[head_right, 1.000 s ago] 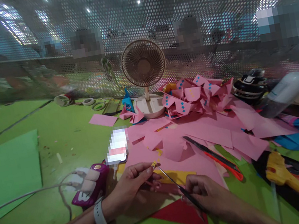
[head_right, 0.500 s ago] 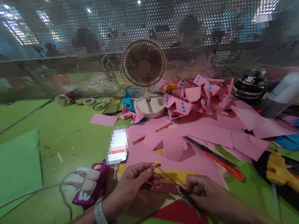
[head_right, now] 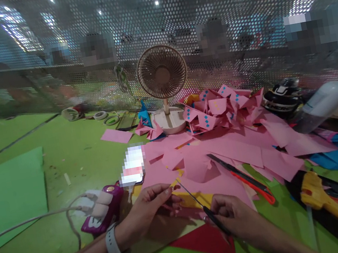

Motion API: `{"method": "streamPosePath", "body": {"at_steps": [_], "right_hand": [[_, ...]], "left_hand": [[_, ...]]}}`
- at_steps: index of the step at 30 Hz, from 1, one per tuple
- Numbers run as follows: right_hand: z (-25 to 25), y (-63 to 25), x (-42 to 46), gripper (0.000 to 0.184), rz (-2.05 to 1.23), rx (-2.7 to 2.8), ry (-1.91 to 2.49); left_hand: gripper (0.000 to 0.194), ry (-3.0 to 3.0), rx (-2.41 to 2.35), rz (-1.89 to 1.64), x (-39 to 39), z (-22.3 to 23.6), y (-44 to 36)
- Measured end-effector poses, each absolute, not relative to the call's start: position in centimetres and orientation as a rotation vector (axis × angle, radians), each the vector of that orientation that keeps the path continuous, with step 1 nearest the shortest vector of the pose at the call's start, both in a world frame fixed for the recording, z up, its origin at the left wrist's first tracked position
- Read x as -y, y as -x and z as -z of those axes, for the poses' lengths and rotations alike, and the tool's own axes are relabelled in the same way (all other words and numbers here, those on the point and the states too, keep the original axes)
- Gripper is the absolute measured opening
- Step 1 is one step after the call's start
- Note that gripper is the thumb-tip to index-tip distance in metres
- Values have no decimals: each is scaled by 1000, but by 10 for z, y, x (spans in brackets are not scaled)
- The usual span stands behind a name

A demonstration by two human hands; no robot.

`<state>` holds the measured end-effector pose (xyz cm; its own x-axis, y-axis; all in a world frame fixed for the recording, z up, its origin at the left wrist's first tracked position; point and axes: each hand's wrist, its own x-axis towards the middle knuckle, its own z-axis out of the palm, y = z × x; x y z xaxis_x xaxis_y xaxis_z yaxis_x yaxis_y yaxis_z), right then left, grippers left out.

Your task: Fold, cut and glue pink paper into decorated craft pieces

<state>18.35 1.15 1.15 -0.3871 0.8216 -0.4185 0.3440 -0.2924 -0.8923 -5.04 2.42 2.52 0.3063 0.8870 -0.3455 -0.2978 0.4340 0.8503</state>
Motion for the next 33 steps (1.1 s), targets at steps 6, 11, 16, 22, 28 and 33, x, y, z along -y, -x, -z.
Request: {"method": "streamPosePath", "body": {"at_steps": [6,11,16,22,28,33], "right_hand": [[-28,-178,-11,40,-1782,1509,1512],[-35,-175,-8,37,-1863,1468,1467],[-26,-176,-6,36,-1856,1496,1424],[-26,-174,-7,39,-1827,1531,1469],[-14,-177,-7,38,-1755,1595,1494],[-9,-179,-6,38,-1718,1626,1469]], "left_hand": [[30,-725,-931,-911,-25,-24,50],[33,-716,-895,-923,-25,-24,51],[32,-736,-898,-915,-23,-26,50],[33,-749,-899,-902,-23,-25,50],[32,-769,-887,-896,-23,-24,50],[33,-759,-917,-905,-23,-26,49]]}}
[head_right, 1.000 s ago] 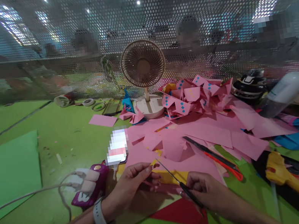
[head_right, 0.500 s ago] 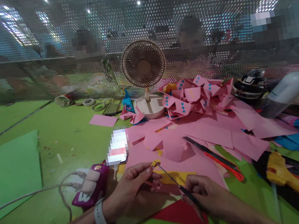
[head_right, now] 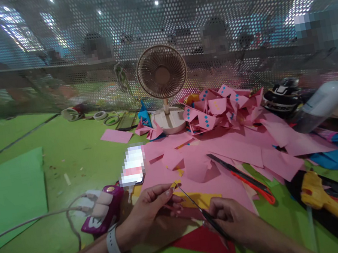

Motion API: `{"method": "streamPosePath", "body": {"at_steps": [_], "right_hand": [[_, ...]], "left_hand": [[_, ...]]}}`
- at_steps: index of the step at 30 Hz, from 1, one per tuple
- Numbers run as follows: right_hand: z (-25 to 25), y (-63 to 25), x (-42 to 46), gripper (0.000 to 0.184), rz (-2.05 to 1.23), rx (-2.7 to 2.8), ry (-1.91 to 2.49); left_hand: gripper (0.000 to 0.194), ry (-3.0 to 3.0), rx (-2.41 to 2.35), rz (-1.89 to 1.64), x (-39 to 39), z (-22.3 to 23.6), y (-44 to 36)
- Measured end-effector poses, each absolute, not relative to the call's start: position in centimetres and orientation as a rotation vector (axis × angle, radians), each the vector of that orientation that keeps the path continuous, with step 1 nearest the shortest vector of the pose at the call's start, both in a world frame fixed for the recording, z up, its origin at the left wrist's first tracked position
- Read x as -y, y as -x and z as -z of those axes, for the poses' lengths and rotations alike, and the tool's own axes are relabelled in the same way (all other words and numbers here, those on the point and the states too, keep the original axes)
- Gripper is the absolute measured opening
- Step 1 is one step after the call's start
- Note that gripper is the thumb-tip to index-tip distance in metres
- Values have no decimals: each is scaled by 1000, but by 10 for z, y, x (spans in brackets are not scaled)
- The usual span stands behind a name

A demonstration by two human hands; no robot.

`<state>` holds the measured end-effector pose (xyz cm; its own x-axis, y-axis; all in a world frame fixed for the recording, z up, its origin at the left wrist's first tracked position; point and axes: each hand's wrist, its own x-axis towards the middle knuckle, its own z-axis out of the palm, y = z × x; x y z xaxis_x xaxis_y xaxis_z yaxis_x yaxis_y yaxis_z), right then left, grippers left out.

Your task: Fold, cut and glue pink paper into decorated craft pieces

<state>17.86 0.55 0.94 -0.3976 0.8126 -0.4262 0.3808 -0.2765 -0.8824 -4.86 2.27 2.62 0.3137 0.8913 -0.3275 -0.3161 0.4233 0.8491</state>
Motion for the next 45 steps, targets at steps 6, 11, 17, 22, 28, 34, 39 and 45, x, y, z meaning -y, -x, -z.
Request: {"method": "streamPosePath", "body": {"at_steps": [6,11,17,22,28,34,39,45], "right_hand": [[-11,-178,-8,41,-1714,1620,1504],[-10,-181,-11,40,-1702,1598,1472],[-13,-181,-11,40,-1728,1571,1442],[-37,-175,-8,39,-1842,1490,1488],[-37,-171,-5,39,-1866,1469,1455],[-17,-176,-6,36,-1791,1537,1455],[-12,-177,-6,34,-1783,1547,1456],[-19,-174,-7,37,-1761,1550,1486]], "left_hand": [[36,-745,-917,-906,-23,-26,49],[32,-728,-936,-899,-24,-26,50],[29,-714,-932,-924,-24,-24,49],[29,-705,-899,-940,-25,-23,51],[31,-714,-887,-928,-23,-27,51],[32,-715,-895,-911,-21,-27,50],[30,-716,-890,-914,-22,-24,50],[30,-723,-884,-922,-22,-26,49]]}}
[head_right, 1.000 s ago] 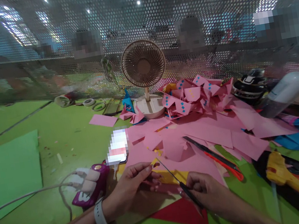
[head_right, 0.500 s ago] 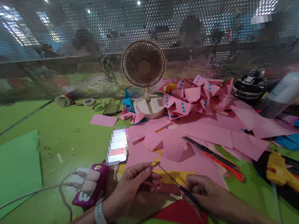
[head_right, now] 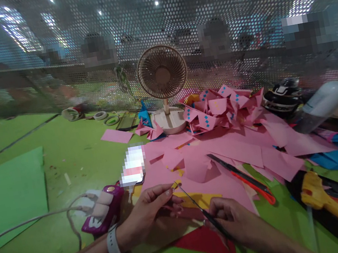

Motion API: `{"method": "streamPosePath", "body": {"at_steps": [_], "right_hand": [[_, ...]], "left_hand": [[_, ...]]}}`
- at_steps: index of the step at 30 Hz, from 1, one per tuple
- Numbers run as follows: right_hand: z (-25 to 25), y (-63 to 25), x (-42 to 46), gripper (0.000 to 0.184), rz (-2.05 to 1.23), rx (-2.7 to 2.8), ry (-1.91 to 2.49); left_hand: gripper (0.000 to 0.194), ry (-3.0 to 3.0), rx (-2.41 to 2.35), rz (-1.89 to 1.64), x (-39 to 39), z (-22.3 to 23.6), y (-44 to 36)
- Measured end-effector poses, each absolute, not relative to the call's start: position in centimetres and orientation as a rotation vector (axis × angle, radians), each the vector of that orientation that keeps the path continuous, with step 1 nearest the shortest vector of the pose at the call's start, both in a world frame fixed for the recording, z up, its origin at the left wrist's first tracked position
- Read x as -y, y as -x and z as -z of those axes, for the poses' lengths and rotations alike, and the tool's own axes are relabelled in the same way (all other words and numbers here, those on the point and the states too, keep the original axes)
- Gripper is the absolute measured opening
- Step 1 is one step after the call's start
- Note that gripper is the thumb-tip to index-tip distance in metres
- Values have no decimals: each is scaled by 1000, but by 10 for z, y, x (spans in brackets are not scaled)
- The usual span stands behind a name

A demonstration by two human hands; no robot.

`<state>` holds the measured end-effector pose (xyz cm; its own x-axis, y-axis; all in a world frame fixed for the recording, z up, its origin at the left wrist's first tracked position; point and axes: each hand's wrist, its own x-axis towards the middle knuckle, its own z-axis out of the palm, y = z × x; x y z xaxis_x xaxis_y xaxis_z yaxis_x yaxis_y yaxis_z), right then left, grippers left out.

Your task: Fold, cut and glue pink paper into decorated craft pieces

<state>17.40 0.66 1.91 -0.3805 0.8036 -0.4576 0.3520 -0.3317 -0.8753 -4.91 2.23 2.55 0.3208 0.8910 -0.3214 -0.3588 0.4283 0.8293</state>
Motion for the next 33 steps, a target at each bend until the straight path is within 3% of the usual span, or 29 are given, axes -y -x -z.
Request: {"method": "streamPosePath", "body": {"at_steps": [33], "right_hand": [[-16,-174,-4,42,-1824,1560,1475]], "left_hand": [[32,-725,-900,-935,-22,-22,47]]}}
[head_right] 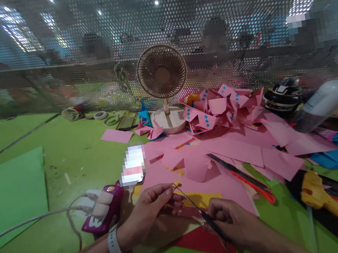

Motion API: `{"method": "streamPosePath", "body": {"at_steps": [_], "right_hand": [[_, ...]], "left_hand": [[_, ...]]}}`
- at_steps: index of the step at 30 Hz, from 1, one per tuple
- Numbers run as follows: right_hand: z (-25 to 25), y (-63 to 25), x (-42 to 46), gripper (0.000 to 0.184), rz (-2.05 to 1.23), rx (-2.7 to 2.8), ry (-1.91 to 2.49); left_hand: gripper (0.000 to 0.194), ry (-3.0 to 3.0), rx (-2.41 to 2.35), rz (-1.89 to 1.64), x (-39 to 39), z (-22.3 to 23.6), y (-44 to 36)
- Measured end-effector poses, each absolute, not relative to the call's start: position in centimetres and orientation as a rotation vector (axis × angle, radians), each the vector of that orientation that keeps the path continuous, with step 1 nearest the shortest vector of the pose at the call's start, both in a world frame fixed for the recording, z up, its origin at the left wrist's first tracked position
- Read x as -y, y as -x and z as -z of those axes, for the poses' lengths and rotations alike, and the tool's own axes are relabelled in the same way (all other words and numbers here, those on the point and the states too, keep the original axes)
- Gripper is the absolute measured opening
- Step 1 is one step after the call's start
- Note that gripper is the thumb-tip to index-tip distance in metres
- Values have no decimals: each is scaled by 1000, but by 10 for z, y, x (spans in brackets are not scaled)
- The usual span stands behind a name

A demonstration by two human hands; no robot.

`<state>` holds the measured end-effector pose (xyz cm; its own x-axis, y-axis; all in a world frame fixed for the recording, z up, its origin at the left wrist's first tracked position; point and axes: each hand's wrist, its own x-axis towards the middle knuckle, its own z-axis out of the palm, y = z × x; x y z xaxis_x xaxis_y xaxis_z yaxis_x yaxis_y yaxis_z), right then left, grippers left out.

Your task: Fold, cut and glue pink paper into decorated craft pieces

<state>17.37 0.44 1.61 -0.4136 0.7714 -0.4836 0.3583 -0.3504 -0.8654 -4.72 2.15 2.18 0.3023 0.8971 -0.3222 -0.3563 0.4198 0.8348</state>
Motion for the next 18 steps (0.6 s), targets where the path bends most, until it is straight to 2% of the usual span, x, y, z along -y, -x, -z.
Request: {"method": "streamPosePath", "body": {"at_steps": [18], "right_hand": [[-15,-175,-7,40,-1757,1580,1464]], "left_hand": [[28,-729,-902,-918,-22,-23,47]]}}
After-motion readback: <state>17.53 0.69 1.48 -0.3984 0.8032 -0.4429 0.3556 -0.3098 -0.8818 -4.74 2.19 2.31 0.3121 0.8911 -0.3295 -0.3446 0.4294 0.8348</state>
